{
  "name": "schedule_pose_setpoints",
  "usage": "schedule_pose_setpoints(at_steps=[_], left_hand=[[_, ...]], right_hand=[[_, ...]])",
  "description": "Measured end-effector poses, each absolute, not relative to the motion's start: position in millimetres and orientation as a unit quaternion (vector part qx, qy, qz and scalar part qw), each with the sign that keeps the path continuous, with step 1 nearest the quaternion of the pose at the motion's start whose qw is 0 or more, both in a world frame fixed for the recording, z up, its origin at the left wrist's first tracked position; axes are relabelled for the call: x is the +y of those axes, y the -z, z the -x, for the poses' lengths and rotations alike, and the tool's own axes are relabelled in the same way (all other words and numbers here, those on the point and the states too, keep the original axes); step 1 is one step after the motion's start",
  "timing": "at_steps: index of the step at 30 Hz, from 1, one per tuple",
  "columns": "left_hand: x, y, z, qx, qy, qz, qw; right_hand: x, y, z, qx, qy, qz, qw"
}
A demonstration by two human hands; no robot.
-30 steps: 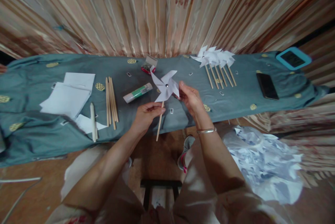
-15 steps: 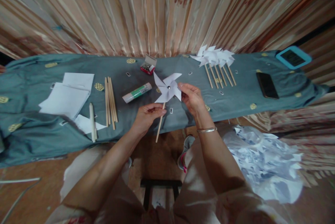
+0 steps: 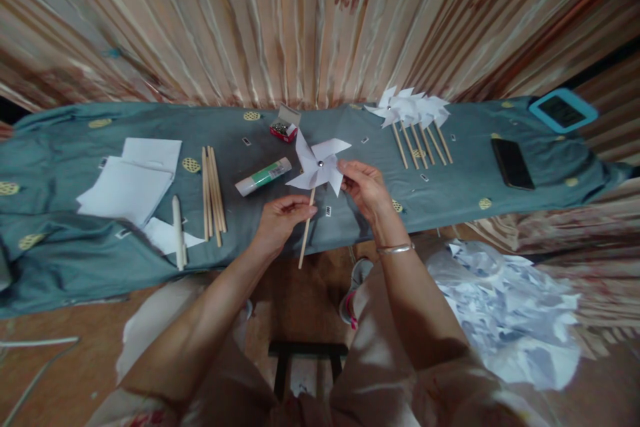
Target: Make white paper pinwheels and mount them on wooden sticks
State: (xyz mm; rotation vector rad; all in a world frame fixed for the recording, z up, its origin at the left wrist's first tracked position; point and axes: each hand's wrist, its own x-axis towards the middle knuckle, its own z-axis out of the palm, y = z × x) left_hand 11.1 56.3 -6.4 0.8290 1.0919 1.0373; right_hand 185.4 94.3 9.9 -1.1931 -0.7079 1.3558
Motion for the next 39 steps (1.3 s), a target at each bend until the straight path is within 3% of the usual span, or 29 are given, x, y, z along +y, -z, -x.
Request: schedule_pose_setpoints(at_steps=[39], left_hand=[[58.0,7.2,-12.8,0.486,-0.474,-0.349,0.646]], right_hand=[[89.9,-15.7,-177.7,-0.277,-0.609,0.510,0.541]])
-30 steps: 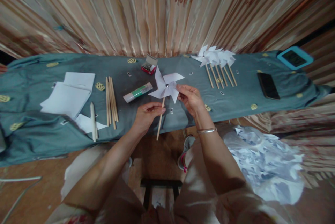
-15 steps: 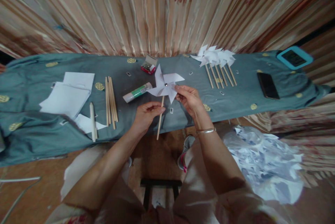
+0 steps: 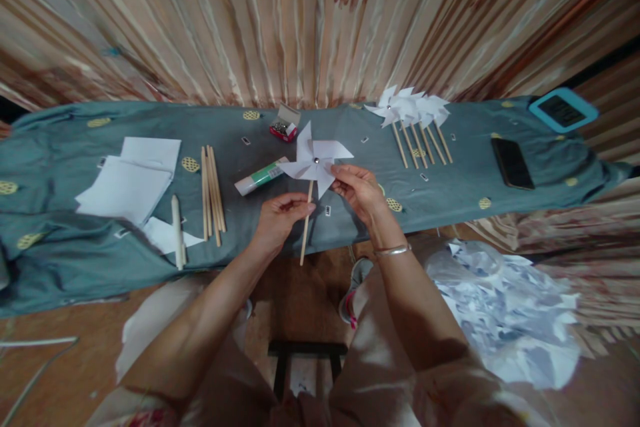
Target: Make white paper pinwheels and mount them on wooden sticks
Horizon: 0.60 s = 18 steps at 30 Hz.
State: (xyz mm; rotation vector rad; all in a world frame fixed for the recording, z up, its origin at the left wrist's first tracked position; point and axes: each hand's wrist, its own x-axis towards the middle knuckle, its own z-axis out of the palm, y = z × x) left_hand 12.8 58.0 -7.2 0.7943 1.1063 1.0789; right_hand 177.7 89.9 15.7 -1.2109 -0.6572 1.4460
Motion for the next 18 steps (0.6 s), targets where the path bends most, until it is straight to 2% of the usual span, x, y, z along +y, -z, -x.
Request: schedule_pose_setpoints(at_steps=[18], left_hand=[[58,6,-14,0.483,-0.479,-0.335,0.652]], right_hand=[[88,-6,-179,-0.309,-0.642,0.474,0.518]])
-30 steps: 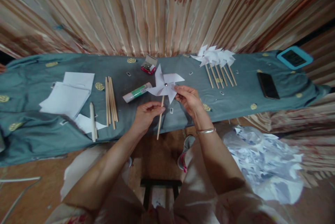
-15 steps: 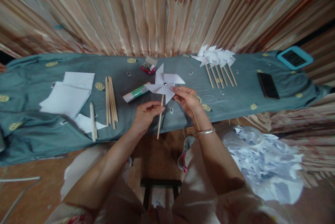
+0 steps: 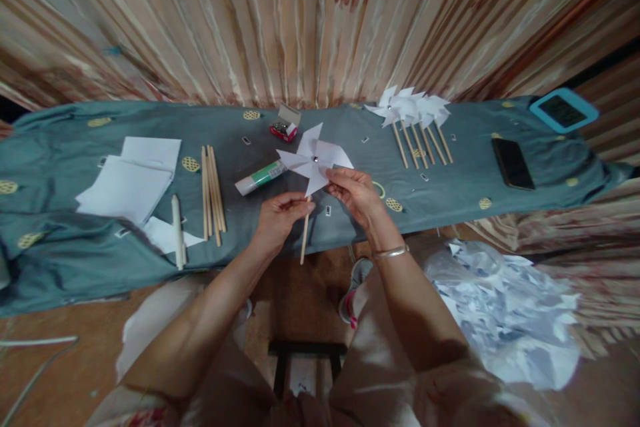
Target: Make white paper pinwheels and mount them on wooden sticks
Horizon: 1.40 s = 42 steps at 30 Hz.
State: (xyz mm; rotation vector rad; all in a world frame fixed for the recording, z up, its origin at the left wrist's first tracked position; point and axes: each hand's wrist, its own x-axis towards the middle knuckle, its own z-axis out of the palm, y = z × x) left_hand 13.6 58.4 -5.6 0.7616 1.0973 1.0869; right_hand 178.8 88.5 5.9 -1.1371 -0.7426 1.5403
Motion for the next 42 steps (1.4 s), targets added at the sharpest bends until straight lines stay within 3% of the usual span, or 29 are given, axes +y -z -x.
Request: schedule_pose_setpoints(at_steps=[28,42], left_hand=[[58,7,-14,0.479,-0.483,-0.348,0.645],[58,7,-16,0.476,-0.458,-0.365,0.656]], right_hand=[[83,-11,-167,-0.336,-0.620,0.516,0.486],[91,-4,-181,-0.316,-0.581,0.521,0.541]])
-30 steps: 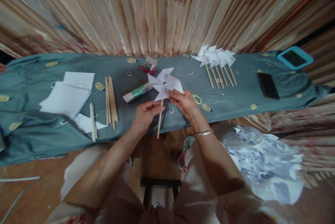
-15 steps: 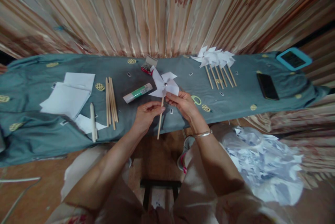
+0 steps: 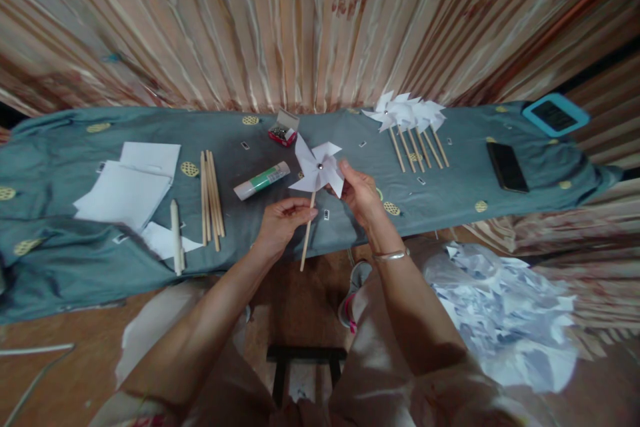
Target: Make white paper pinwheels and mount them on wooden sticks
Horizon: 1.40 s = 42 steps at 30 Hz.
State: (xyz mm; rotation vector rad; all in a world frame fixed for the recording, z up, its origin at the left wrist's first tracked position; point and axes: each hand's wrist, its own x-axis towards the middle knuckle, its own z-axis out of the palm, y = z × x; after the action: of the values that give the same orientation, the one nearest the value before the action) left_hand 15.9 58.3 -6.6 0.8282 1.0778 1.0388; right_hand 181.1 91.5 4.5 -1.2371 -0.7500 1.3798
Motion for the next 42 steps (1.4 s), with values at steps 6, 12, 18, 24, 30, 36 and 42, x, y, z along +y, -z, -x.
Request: schedule_pose_setpoints(at_steps=[6,12,18,24,30,36,42], left_hand=[[58,9,-17,0.474,-0.447,-0.380,0.656],[58,9,-18,0.479,-0.458,-0.359,0.657],[59,6,-18,0.481,-0.466,-0.346,0.657],[61,6,-17,0.482,-0.474,-0.354,0.647],[64,5,-20,0.488,-0.480,-0.339,0.645],[64,1,-20,0.488,-0.482,-0.304,0.662],[63,0,-17,0.479,-0.485,-0.311,0.662]], right_hand=[[92,-6,-182,-0.313,-0.559,0.525,0.560],[91,-7,-182,-0.308,-0.575,0.502,0.568],[92,-5,-182,-0.294,-0.589,0.498,0.564],[90,-4,-180,-0.284,-0.596,0.491,0.568],[88,-10,-174,-0.273,-0.597,0.490,0.573],[83,-16,-167,-0.262,-0.613,0.490,0.562],[78,-14,-161,-0.277,-0.611,0.502,0.546]])
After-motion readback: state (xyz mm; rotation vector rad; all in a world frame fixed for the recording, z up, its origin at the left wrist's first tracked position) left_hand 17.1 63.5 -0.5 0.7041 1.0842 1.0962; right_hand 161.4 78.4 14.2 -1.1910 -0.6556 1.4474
